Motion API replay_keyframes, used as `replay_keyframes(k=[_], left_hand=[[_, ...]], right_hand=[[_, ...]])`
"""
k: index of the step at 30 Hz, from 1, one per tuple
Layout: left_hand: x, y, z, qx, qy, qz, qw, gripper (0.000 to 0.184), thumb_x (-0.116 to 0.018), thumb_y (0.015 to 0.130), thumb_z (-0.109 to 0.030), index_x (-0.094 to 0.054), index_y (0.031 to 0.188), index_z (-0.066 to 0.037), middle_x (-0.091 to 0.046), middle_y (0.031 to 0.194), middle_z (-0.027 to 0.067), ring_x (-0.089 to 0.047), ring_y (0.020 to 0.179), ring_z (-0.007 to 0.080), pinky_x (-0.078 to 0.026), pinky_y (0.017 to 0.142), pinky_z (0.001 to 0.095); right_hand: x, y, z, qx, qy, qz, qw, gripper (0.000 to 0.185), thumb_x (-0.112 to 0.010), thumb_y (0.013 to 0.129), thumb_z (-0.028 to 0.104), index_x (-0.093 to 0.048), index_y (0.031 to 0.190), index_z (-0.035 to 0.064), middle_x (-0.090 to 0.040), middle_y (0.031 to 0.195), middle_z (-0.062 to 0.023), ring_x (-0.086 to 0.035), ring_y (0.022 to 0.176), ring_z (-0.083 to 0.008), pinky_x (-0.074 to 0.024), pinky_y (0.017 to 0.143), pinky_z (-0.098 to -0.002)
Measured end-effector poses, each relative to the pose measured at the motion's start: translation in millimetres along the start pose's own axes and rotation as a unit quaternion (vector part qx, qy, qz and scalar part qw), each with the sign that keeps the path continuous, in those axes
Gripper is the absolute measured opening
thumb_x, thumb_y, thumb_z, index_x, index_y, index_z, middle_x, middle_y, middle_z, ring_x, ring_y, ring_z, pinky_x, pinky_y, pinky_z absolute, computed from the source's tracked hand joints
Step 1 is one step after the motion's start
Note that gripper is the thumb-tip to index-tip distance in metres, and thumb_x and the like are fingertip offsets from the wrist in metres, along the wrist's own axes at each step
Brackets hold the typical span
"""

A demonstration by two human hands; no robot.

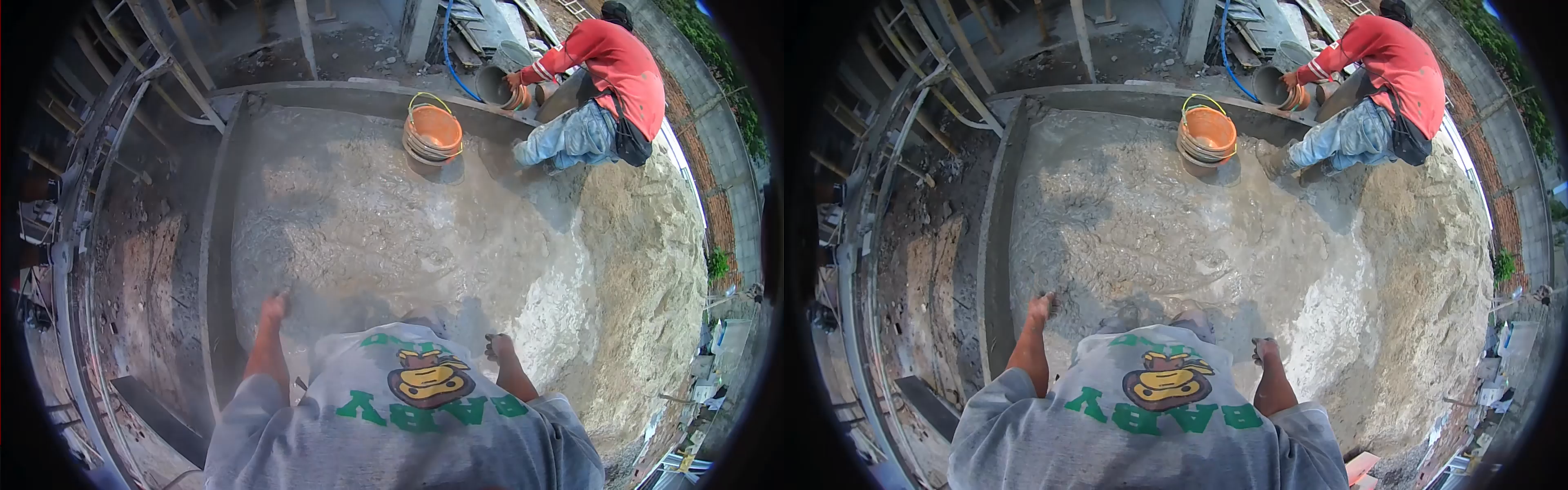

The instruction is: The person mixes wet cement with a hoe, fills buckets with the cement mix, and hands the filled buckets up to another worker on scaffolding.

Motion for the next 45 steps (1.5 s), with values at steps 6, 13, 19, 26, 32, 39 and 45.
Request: replay_keyframes(k=[6, 13, 19, 26, 32, 39, 45], left_hand=[[-36, -150, 17, 0.187, -0.157, -0.114, 0.963, 0.023, -0.054, 0.083, -0.028, -0.050, 0.097, -0.011, -0.061, 0.076, 0.0054, -0.060, 0.061, 0.0183, -0.044, 0.053, 0.0348], [-115, -257, 42, 0.223, -0.235, -0.147, 0.935, 0.031, -0.056, 0.082, -0.032, -0.048, 0.101, -0.008, -0.061, 0.079, 0.0070, -0.060, 0.063, 0.0189, -0.046, 0.055, 0.0345], [-142, -327, 89, 0.300, -0.286, -0.210, 0.886, 0.027, -0.056, 0.082, -0.031, -0.050, 0.097, -0.009, -0.060, 0.076, 0.0063, -0.060, 0.062, 0.0187, -0.046, 0.056, 0.0347], [-171, -334, 131, 0.348, -0.330, -0.211, 0.852, 0.022, -0.055, 0.082, -0.029, -0.051, 0.093, -0.010, -0.059, 0.072, 0.0049, -0.059, 0.058, 0.0190, -0.044, 0.051, 0.0344], [-145, -228, 85, 0.309, -0.356, -0.186, 0.862, 0.022, -0.054, 0.083, -0.029, -0.050, 0.094, -0.010, -0.059, 0.072, 0.0056, -0.059, 0.058, 0.0189, -0.044, 0.051, 0.0349], [-44, -137, -7, 0.157, -0.311, -0.181, 0.920, 0.025, -0.055, 0.082, -0.031, -0.051, 0.094, -0.009, -0.060, 0.078, 0.0070, -0.059, 0.065, 0.0177, -0.045, 0.056, 0.0320], [-17, -138, -30, 0.165, -0.306, -0.173, 0.921, 0.027, -0.054, 0.083, -0.033, -0.050, 0.096, -0.010, -0.059, 0.077, 0.0046, -0.058, 0.065, 0.0167, -0.044, 0.055, 0.0309]], right_hand=[[73, 75, 159, 0.205, -0.085, -0.010, 0.975, 0.021, -0.058, 0.079, 0.026, -0.056, 0.091, 0.0093, -0.056, 0.068, -0.0036, -0.056, 0.056, -0.0148, -0.0436, 0.045, -0.0299], [80, 115, 234, 0.192, -0.165, 0.029, 0.967, 0.015, -0.054, 0.081, 0.025, -0.053, 0.091, 0.0128, -0.054, 0.065, -0.0037, -0.054, 0.049, -0.0159, -0.0433, 0.041, -0.0300], [12, 115, 245, 0.186, -0.327, 0.109, 0.920, 0.015, -0.054, 0.082, 0.025, -0.053, 0.091, 0.0128, -0.056, 0.067, -0.0046, -0.055, 0.051, -0.0168, -0.0448, 0.044, -0.0318], [-69, 57, 310, 0.262, -0.354, 0.150, 0.885, 0.020, -0.059, 0.079, 0.025, -0.056, 0.090, 0.0093, -0.058, 0.070, -0.0020, -0.056, 0.057, -0.0141, -0.0457, 0.050, -0.0299], [-82, 21, 365, 0.308, -0.354, 0.087, 0.879, 0.019, -0.057, 0.080, 0.025, -0.055, 0.091, 0.0093, -0.059, 0.074, -0.0048, -0.058, 0.058, -0.0169, -0.0468, 0.051, -0.0315], [-85, 35, 367, 0.269, -0.320, 0.087, 0.904, 0.018, -0.058, 0.080, 0.024, -0.055, 0.090, 0.0090, -0.058, 0.070, -0.0054, -0.058, 0.056, -0.0175, -0.0465, 0.049, -0.0315], [-82, 78, 334, 0.204, -0.408, 0.073, 0.887, 0.024, -0.057, 0.079, 0.027, -0.057, 0.090, 0.0057, -0.059, 0.069, -0.0073, -0.058, 0.054, -0.0173, -0.0476, 0.049, -0.0322]])
Point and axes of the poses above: each hand's wrist, its own y-axis towards the middle knuckle, its own x-axis out of the back of the hand, z = x × y, the point moved 5 cm from there along y, towards the middle knuckle
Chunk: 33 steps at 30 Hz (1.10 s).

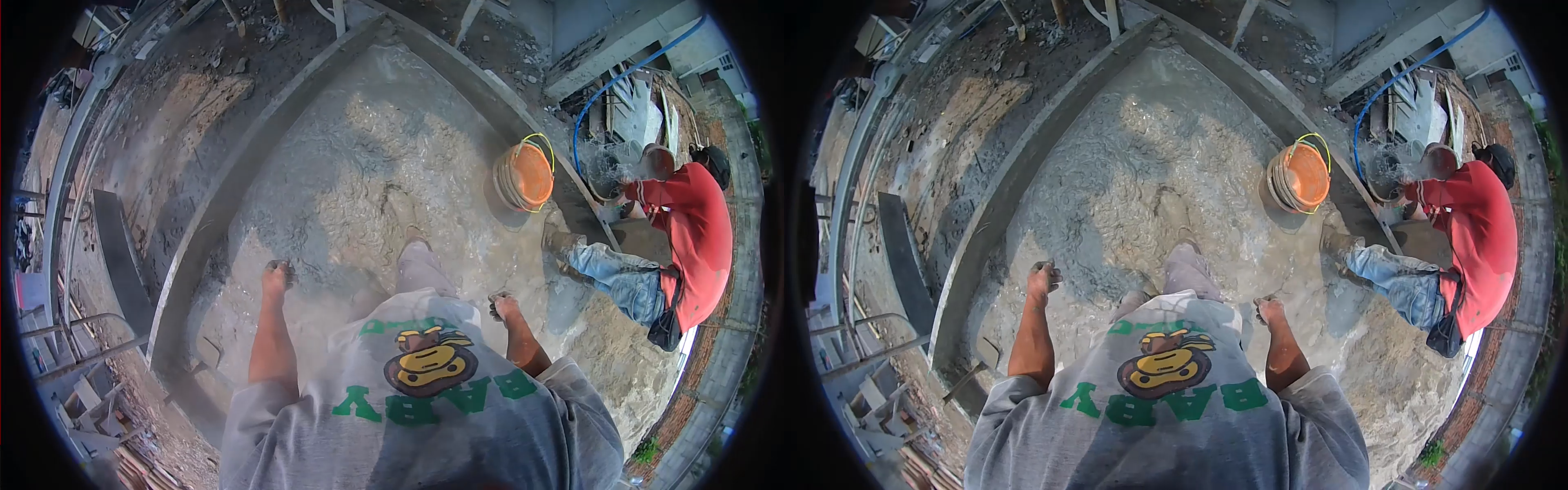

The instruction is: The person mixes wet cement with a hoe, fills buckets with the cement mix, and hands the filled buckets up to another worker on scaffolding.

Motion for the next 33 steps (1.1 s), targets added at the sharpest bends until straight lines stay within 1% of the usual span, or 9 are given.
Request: replay_keyframes(k=[9, 12, 14, 16, 18, 22, 23, 25, 33], left_hand=[[-22, -30, 84, 0.128, -0.098, -0.100, 0.982, 0.017, -0.053, 0.084, -0.031, -0.047, 0.080, -0.015, -0.053, 0.064, -0.0004, -0.052, 0.051, 0.0149, -0.038, 0.042, 0.0292], [-42, -22, 112, 0.174, -0.100, -0.109, 0.974, 0.026, -0.050, 0.085, -0.032, -0.047, 0.095, -0.008, -0.054, 0.070, 0.0065, -0.055, 0.055, 0.0192, -0.039, 0.043, 0.0302], [-61, -18, 109, 0.219, -0.086, -0.093, 0.968, 0.026, -0.049, 0.086, -0.032, -0.048, 0.096, -0.008, -0.055, 0.072, 0.0071, -0.056, 0.057, 0.0201, -0.040, 0.045, 0.0308], [-108, -32, 45, 0.212, 0.027, -0.113, 0.970, 0.029, -0.051, 0.085, -0.033, -0.049, 0.098, -0.008, -0.057, 0.074, 0.0073, -0.058, 0.059, 0.0190, -0.041, 0.047, 0.0298], [-156, -28, -23, 0.151, 0.091, -0.078, 0.981, 0.028, -0.052, 0.084, -0.033, -0.050, 0.096, -0.007, -0.057, 0.074, 0.0065, -0.058, 0.060, 0.0176, -0.042, 0.048, 0.0290], [-259, 0, -164, -0.032, 0.099, -0.023, 0.994, 0.028, -0.055, 0.084, -0.032, -0.053, 0.093, -0.006, -0.059, 0.077, 0.0050, -0.058, 0.065, 0.0128, -0.043, 0.057, 0.0251], [-279, 7, -188, -0.033, 0.119, -0.023, 0.992, 0.027, -0.055, 0.085, -0.032, -0.053, 0.093, -0.005, -0.060, 0.078, 0.0054, -0.058, 0.068, 0.0135, -0.044, 0.060, 0.0256], [-312, 17, -214, -0.015, 0.079, -0.016, 0.997, 0.025, -0.052, 0.086, -0.029, -0.053, 0.092, -0.005, -0.060, 0.080, 0.0064, -0.059, 0.072, 0.0140, -0.044, 0.064, 0.0266], [-290, -6, -77, 0.120, 0.115, -0.035, 0.986, 0.018, -0.055, 0.085, -0.019, -0.056, 0.088, -0.002, -0.059, 0.078, 0.0051, -0.056, 0.067, 0.0132, -0.048, 0.062, 0.0283]], right_hand=[[72, 136, 97, 0.033, -0.090, -0.020, 0.995, 0.023, -0.055, 0.080, 0.025, -0.056, 0.087, 0.0038, -0.059, 0.071, -0.0073, -0.059, 0.057, -0.0184, -0.0484, 0.048, -0.0338], [95, 222, 176, 0.171, -0.219, 0.002, 0.961, 0.029, -0.053, 0.080, 0.029, -0.058, 0.087, 0.0006, -0.060, 0.073, -0.0105, -0.061, 0.058, -0.0196, -0.0491, 0.048, -0.0328], [113, 263, 225, 0.192, -0.220, -0.040, 0.956, 0.041, -0.039, 0.084, 0.036, -0.061, 0.095, 0.0041, -0.059, 0.095, -0.0194, -0.057, 0.090, -0.0286, -0.0444, 0.077, -0.0385], [135, 293, 275, 0.253, -0.366, -0.112, 0.889, 0.046, -0.033, 0.086, 0.039, -0.060, 0.103, 0.0061, -0.058, 0.104, -0.0227, -0.054, 0.102, -0.0331, -0.0425, 0.087, -0.0406], [160, 327, 301, 0.197, -0.233, -0.177, 0.936, 0.044, -0.034, 0.086, 0.038, -0.058, 0.109, 0.0078, -0.057, 0.104, -0.0232, -0.053, 0.103, -0.0359, -0.0420, 0.088, -0.0415], [174, 417, 347, 0.179, -0.416, -0.117, 0.884, 0.032, -0.038, 0.087, 0.030, -0.061, 0.102, 0.0130, -0.063, 0.097, -0.0144, -0.061, 0.088, -0.0305, -0.0486, 0.076, -0.0396], [180, 443, 329, 0.023, 0.012, -0.138, 0.990, 0.032, -0.040, 0.086, 0.028, -0.061, 0.100, 0.0086, -0.063, 0.093, -0.0136, -0.062, 0.086, -0.0266, -0.0480, 0.074, -0.0383], [186, 469, 331, -0.026, 0.312, -0.116, 0.943, 0.030, -0.040, 0.086, 0.028, -0.059, 0.096, 0.0077, -0.060, 0.087, -0.0127, -0.060, 0.080, -0.0259, -0.0473, 0.071, -0.0380], [241, 483, 320, 0.025, 0.531, -0.014, 0.847, 0.025, -0.042, 0.085, 0.026, -0.054, 0.081, 0.0043, -0.048, 0.062, -0.0087, -0.050, 0.055, -0.0231, -0.0449, 0.055, -0.0369]])
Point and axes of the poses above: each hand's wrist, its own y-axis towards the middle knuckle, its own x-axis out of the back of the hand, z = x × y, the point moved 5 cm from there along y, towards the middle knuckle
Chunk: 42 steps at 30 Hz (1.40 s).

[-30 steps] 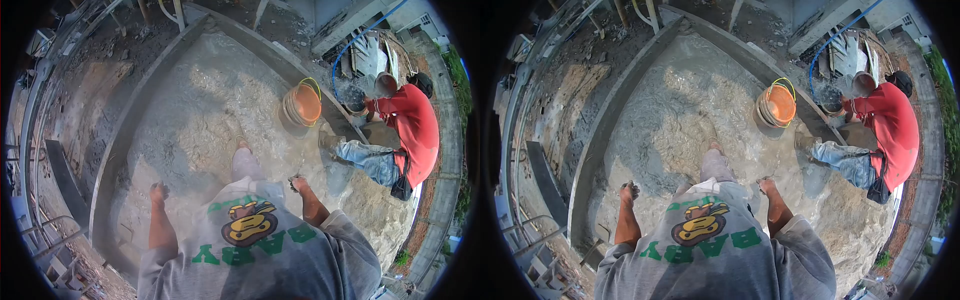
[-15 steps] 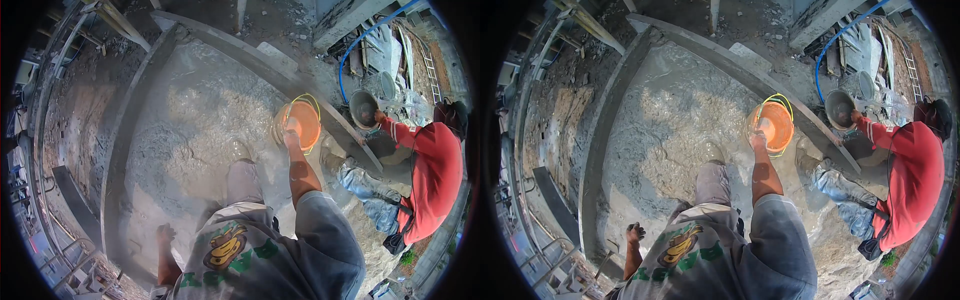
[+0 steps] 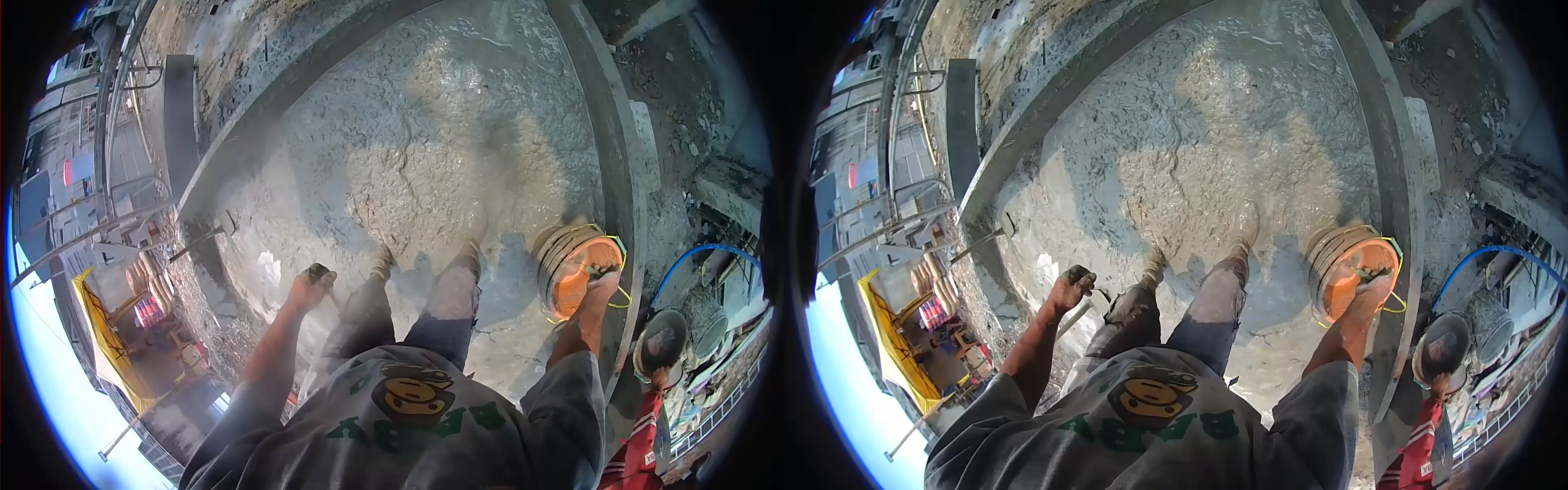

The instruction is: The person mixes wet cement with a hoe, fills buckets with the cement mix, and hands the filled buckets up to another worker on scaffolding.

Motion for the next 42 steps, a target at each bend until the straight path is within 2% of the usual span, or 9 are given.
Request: replay_keyframes(k=[7, 13, 16, 20, 24, 28, 34, 40, 42], left_hand=[[18, -3, -26, 0.010, -0.174, -0.041, 0.984, 0.018, -0.059, 0.082, -0.020, -0.054, 0.088, -0.003, -0.059, 0.080, 0.0049, -0.055, 0.069, 0.0131, -0.047, 0.060, 0.0266], [8, 18, -67, -0.047, -0.001, -0.001, 0.999, 0.052, -0.048, 0.079, -0.053, -0.056, 0.095, -0.004, -0.063, 0.088, 0.0164, -0.062, 0.079, 0.0253, -0.047, 0.073, 0.0338], [6, 42, -28, -0.096, 0.004, -0.048, 0.994, 0.028, -0.060, 0.080, -0.035, -0.057, 0.084, -0.007, -0.059, 0.071, 0.0050, -0.056, 0.067, 0.0129, -0.045, 0.060, 0.0306], [3, 88, 95, -0.097, -0.184, -0.094, 0.974, 0.031, -0.059, 0.081, -0.036, -0.057, 0.085, -0.005, -0.059, 0.071, 0.0047, -0.055, 0.065, 0.0126, -0.045, 0.060, 0.0290], [89, 54, 195, -0.103, -0.358, -0.247, 0.895, 0.028, -0.058, 0.082, -0.032, -0.057, 0.084, -0.004, -0.059, 0.070, 0.0052, -0.057, 0.061, 0.0133, -0.044, 0.055, 0.0281], [119, 65, 353, 0.186, -0.447, -0.263, 0.835, 0.039, -0.056, 0.082, -0.041, -0.054, 0.095, -0.004, -0.060, 0.073, 0.0072, -0.058, 0.060, 0.0134, -0.042, 0.050, 0.0252], [139, 106, 549, 0.290, -0.465, -0.439, 0.712, 0.057, -0.049, 0.082, -0.054, -0.054, 0.103, -0.002, -0.060, 0.090, 0.0083, -0.056, 0.082, 0.0149, -0.044, 0.067, 0.0278], [91, 231, 577, -0.013, -0.894, -0.208, 0.396, 0.074, -0.036, 0.082, -0.063, -0.039, 0.129, -0.005, -0.047, 0.124, 0.0152, -0.049, 0.110, 0.0256, -0.039, 0.090, 0.0340], [60, 240, 568, 0.146, -0.813, -0.304, 0.475, 0.076, -0.034, 0.082, -0.064, -0.036, 0.130, -0.005, -0.042, 0.129, 0.0155, -0.043, 0.116, 0.0284, -0.034, 0.096, 0.0380]], right_hand=[[46, -103, 131, 0.184, -0.060, -0.137, 0.971, 0.021, -0.048, 0.084, 0.023, -0.051, 0.078, 0.0031, -0.045, 0.055, -0.0045, -0.044, 0.041, -0.0176, -0.0428, 0.042, -0.0286], [-131, -224, 144, 0.216, -0.183, 0.099, 0.954, 0.028, -0.051, 0.087, 0.031, -0.055, 0.086, 0.0033, -0.049, 0.061, -0.0044, -0.050, 0.051, -0.0167, -0.0456, 0.050, -0.0290], [-221, -257, 76, 0.224, -0.278, 0.176, 0.917, 0.034, -0.055, 0.085, 0.032, -0.056, 0.086, -0.0012, -0.053, 0.065, -0.0064, -0.051, 0.054, -0.0158, -0.0453, 0.053, -0.0287], [-297, -343, -70, 0.274, -0.457, 0.255, 0.807, 0.032, -0.056, 0.085, 0.028, -0.052, 0.098, -0.0013, -0.056, 0.071, -0.0086, -0.057, 0.060, -0.0163, -0.0466, 0.045, -0.0290], [-336, -393, -253, 0.373, -0.671, 0.327, 0.551, 0.037, -0.052, 0.085, 0.035, -0.057, 0.087, -0.0009, -0.058, 0.065, -0.0147, -0.058, 0.059, -0.0292, -0.0445, 0.063, -0.0401], [-346, -487, -425, 0.226, -0.758, 0.423, 0.442, 0.040, -0.048, 0.088, 0.036, -0.058, 0.069, 0.0026, -0.053, 0.054, -0.0052, -0.049, 0.049, -0.0143, -0.0406, 0.054, -0.0311], [-357, -540, -584, 0.283, -0.766, 0.562, 0.133, 0.050, -0.049, 0.084, 0.048, -0.061, 0.085, -0.0001, -0.060, 0.072, -0.0178, -0.056, 0.069, -0.0287, -0.0429, 0.066, -0.0367], [-374, -496, -721, 0.191, -0.869, 0.452, -0.060, 0.047, -0.052, 0.083, 0.047, -0.063, 0.088, 0.0016, -0.063, 0.078, -0.0159, -0.057, 0.072, -0.0229, -0.0441, 0.068, -0.0339], [-364, -463, -756, 0.148, -0.846, 0.513, 0.013, 0.044, -0.054, 0.083, 0.044, -0.063, 0.088, 0.0016, -0.063, 0.077, -0.0148, -0.057, 0.070, -0.0206, -0.0447, 0.068, -0.0340]])
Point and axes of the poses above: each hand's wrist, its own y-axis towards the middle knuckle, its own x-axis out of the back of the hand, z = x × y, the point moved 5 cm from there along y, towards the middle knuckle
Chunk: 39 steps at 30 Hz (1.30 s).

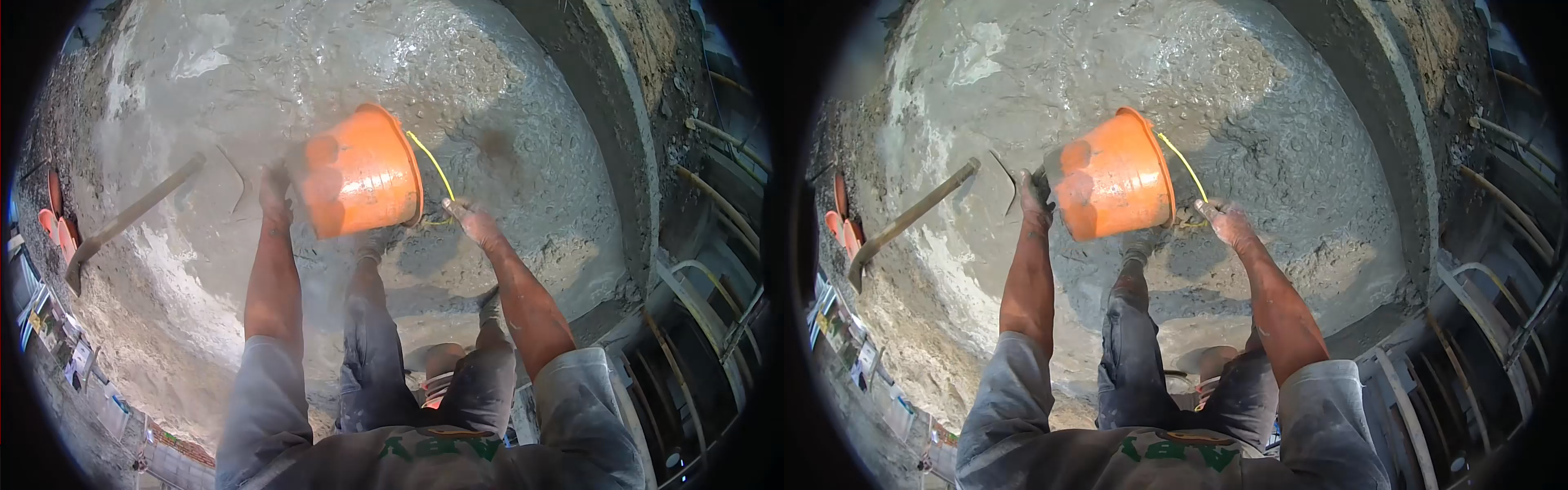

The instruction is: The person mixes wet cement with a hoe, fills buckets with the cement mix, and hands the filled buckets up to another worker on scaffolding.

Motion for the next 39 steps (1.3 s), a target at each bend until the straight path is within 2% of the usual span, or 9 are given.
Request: replay_keyframes(k=[13, 17, 18, 24, 31, 32, 35, 37, 39], left_hand=[[-129, -34, 177, -0.052, -0.011, -0.100, 0.994, 0.058, -0.043, 0.088, -0.048, -0.046, 0.122, -0.002, -0.053, 0.117, 0.0102, -0.050, 0.106, 0.0211, -0.038, 0.093, 0.0323], [-257, -42, 161, -0.422, 0.444, -0.177, 0.770, 0.041, -0.054, 0.086, -0.034, -0.057, 0.109, -0.001, -0.058, 0.108, 0.0122, -0.055, 0.094, 0.0171, -0.044, 0.081, 0.0280], [-284, -58, 160, -0.362, 0.417, -0.129, 0.823, 0.045, -0.053, 0.085, -0.035, -0.053, 0.114, -0.002, -0.056, 0.111, 0.0149, -0.054, 0.098, 0.0239, -0.042, 0.084, 0.0315], [-390, -142, 288, -0.351, 0.427, -0.199, 0.809, 0.065, -0.057, 0.077, -0.050, -0.050, 0.117, 0.001, -0.050, 0.117, 0.0251, -0.046, 0.112, 0.0344, -0.035, 0.093, 0.0377], [-508, -149, 483, -0.063, 0.375, 0.084, 0.921, 0.069, -0.050, 0.075, -0.061, -0.043, 0.127, -0.017, -0.044, 0.125, 0.0202, -0.041, 0.117, 0.0340, -0.029, 0.098, 0.0443], [-539, -181, 444, -0.021, 0.557, 0.081, 0.826, 0.070, -0.048, 0.074, -0.063, -0.043, 0.128, -0.019, -0.041, 0.129, 0.0190, -0.036, 0.121, 0.0339, -0.025, 0.101, 0.0442], [-571, -217, 414, -0.161, 0.534, 0.122, 0.821, 0.060, -0.040, 0.082, -0.056, -0.035, 0.132, -0.023, -0.044, 0.126, 0.0197, -0.040, 0.118, 0.0366, -0.031, 0.099, 0.0406], [-555, -213, 413, -0.203, 0.757, 0.222, 0.580, 0.043, -0.039, 0.088, -0.041, -0.039, 0.128, -0.026, -0.048, 0.123, 0.0180, -0.051, 0.103, 0.0379, -0.037, 0.092, 0.0417], [-493, -259, 314, -0.273, 0.657, 0.190, 0.676, 0.041, -0.049, 0.086, -0.031, -0.042, 0.126, -0.024, -0.055, 0.113, 0.0192, -0.053, 0.101, 0.0364, -0.043, 0.085, 0.0390]], right_hand=[[56, 22, -158, 0.084, -0.030, -0.055, 0.995, 0.053, -0.055, 0.080, 0.050, -0.059, 0.067, -0.0008, -0.051, 0.054, -0.0181, -0.045, 0.051, -0.0322, -0.0388, 0.054, -0.0429], [136, 33, -275, 0.260, 0.012, -0.158, 0.953, 0.045, -0.055, 0.084, 0.039, -0.055, 0.060, 0.0010, -0.044, 0.050, -0.0099, -0.038, 0.047, -0.0240, -0.0328, 0.048, -0.0370], [154, 23, -300, 0.306, -0.004, -0.176, 0.936, 0.044, -0.053, 0.086, 0.037, -0.055, 0.060, 0.0021, -0.043, 0.050, -0.0062, -0.038, 0.048, -0.0208, -0.0321, 0.048, -0.0350], [253, -55, -454, 0.110, 0.203, -0.124, 0.965, 0.045, -0.054, 0.086, 0.031, -0.045, 0.051, 0.0049, -0.037, 0.046, 0.0033, -0.032, 0.045, -0.0065, -0.0262, 0.043, -0.0265], [349, -225, -546, -0.046, 0.264, -0.284, 0.921, 0.047, -0.058, 0.083, 0.037, -0.042, 0.049, 0.0092, -0.039, 0.046, 0.0022, -0.031, 0.041, -0.0057, -0.0233, 0.041, -0.0250], [358, -237, -521, -0.046, 0.253, -0.266, 0.929, 0.044, -0.058, 0.083, 0.036, -0.045, 0.053, 0.0074, -0.038, 0.047, 0.0029, -0.032, 0.042, -0.0061, -0.0243, 0.041, -0.0246], [370, -297, -441, -0.065, 0.197, -0.276, 0.939, 0.036, -0.059, 0.083, 0.034, -0.053, 0.065, 0.0039, -0.039, 0.052, 0.0040, -0.035, 0.045, -0.0072, -0.0282, 0.044, -0.0239], [375, -314, -401, -0.071, 0.108, -0.288, 0.949, 0.032, -0.058, 0.081, 0.034, -0.057, 0.075, 0.0031, -0.043, 0.056, 0.0024, -0.040, 0.051, -0.0087, -0.0324, 0.047, -0.0254], [376, -322, -391, -0.144, 0.074, -0.292, 0.943, 0.037, -0.057, 0.079, 0.032, -0.060, 0.094, -0.0020, -0.057, 0.067, -0.0069, -0.052, 0.060, -0.0165, -0.0411, 0.056, -0.0293]])
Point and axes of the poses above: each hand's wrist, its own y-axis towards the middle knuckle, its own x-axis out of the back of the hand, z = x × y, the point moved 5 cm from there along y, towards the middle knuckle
